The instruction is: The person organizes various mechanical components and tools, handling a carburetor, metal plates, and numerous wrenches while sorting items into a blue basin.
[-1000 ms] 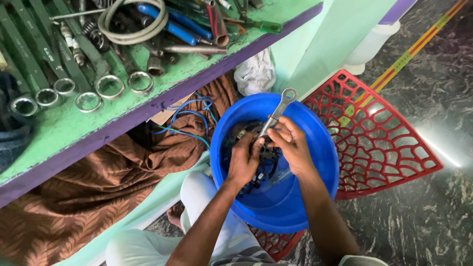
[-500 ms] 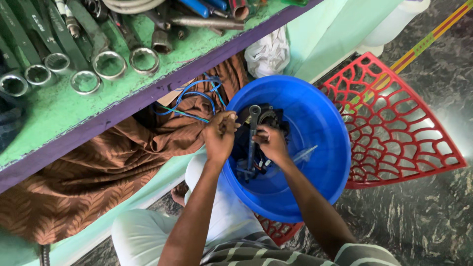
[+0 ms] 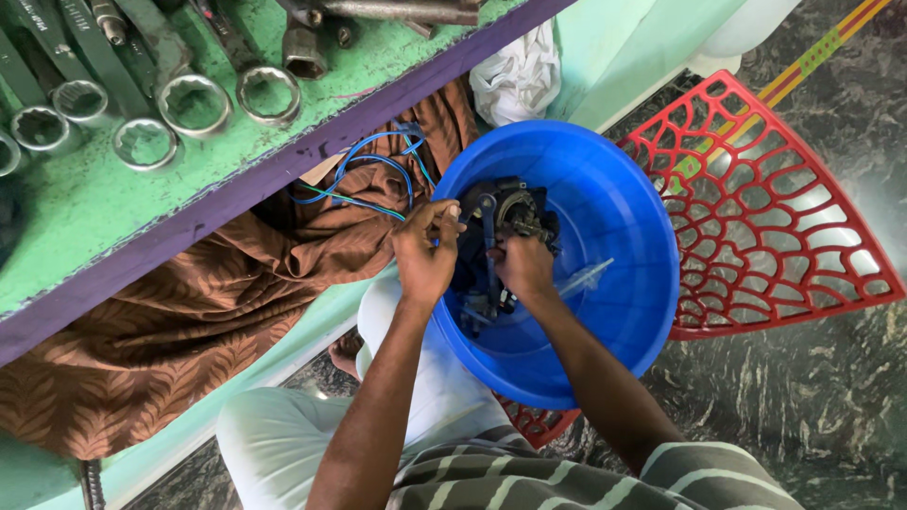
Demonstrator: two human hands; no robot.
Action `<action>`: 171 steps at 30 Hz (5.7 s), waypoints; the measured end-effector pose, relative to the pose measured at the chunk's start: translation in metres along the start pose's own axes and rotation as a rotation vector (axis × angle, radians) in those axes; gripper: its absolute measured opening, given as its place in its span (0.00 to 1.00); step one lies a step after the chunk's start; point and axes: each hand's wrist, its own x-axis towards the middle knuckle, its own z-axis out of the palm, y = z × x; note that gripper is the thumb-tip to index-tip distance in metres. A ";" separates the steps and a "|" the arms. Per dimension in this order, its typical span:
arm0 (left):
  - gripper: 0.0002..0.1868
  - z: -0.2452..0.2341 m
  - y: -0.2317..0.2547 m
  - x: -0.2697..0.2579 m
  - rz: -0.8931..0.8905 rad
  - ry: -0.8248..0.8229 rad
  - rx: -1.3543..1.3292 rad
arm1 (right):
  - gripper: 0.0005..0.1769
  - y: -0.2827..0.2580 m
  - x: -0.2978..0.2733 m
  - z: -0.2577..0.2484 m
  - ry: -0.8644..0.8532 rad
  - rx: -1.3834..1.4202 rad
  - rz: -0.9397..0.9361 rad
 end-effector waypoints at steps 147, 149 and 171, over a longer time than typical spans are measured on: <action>0.11 0.013 0.004 -0.002 0.156 0.037 0.230 | 0.28 -0.007 -0.023 0.048 -0.212 0.473 0.249; 0.11 0.013 0.007 -0.004 0.247 0.051 0.294 | 0.30 -0.007 -0.031 0.050 -0.131 0.465 0.102; 0.11 0.006 0.002 0.004 0.052 -0.034 0.056 | 0.29 -0.006 -0.019 0.015 0.020 0.406 -0.285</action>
